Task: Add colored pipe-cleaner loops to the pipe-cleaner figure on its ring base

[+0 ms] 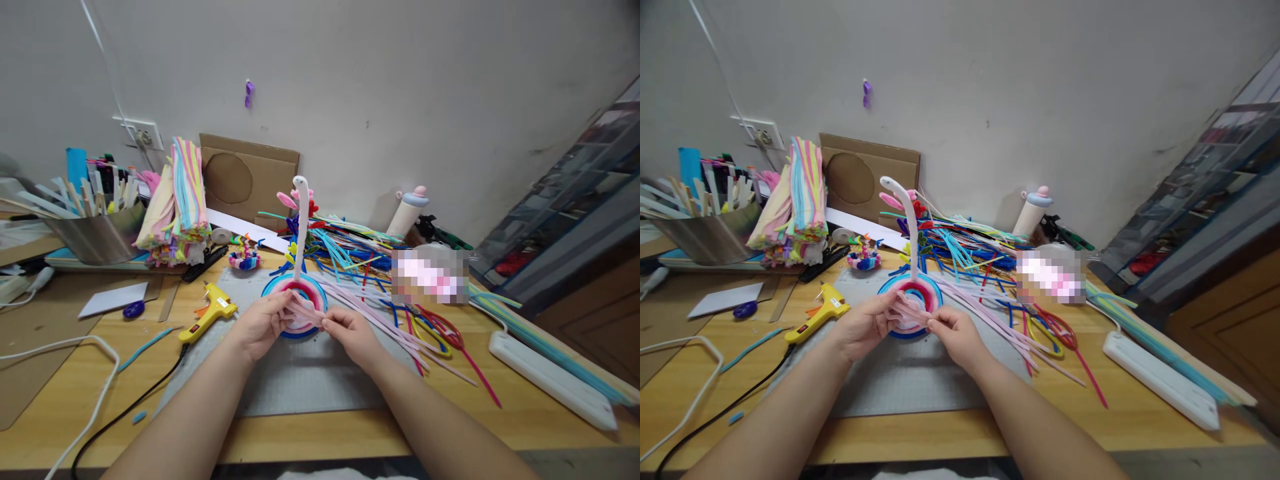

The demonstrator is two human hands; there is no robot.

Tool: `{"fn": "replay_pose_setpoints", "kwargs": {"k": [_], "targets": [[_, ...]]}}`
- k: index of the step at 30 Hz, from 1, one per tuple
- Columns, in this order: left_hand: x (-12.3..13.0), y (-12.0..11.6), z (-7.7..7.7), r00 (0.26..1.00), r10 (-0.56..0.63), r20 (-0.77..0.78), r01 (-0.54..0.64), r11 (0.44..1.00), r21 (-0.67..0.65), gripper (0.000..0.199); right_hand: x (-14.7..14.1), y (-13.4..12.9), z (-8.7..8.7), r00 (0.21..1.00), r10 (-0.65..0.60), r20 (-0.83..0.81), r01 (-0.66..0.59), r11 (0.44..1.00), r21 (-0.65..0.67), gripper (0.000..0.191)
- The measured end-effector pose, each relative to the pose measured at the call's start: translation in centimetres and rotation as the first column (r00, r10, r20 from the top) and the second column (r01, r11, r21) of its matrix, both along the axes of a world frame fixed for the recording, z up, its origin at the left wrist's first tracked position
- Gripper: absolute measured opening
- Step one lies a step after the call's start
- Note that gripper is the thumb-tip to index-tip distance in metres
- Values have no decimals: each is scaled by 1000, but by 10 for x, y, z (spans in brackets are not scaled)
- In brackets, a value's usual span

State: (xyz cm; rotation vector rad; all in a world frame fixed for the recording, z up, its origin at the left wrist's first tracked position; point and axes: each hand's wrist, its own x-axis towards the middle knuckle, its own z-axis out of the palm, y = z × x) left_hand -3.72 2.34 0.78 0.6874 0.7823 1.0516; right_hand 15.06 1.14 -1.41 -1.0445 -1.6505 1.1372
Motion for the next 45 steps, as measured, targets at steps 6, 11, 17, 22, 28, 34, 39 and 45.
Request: {"fn": "replay_pose_setpoints", "kwargs": {"k": [6,11,17,22,28,34,39,45], "targets": [[0,4,-2,960,218,-173,-184,964,190,27,4,1,-2,986,-118,114,93,974,205,21],[-1,6,-6,951,250,-183,-209,954,215,25,5,-1,-1,978,-101,185,47,960,276,19],[1,3,-1,979,204,5,-203,973,110,23,1,-4,5,981,-6,192,-44,966,256,21],[3,3,0,972,236,13,-237,967,91,25,-3,-3,-1,993,-24,119,3,985,171,21],[25,-9,-6,940,296,-172,-254,940,229,31,-12,-7,-6,977,-124,-176,99,985,-144,27],[39,-20,-11,959,120,-258,-50,963,264,26,-19,-11,-4,956,-91,-278,36,980,-197,31],[35,-17,-13,947,139,-289,-62,963,261,24,-19,-9,-7,953,-98,-287,34,975,-220,31],[32,-15,-12,938,114,-328,-28,967,255,18,-19,-11,-6,957,-97,-272,37,975,-217,31]]}}
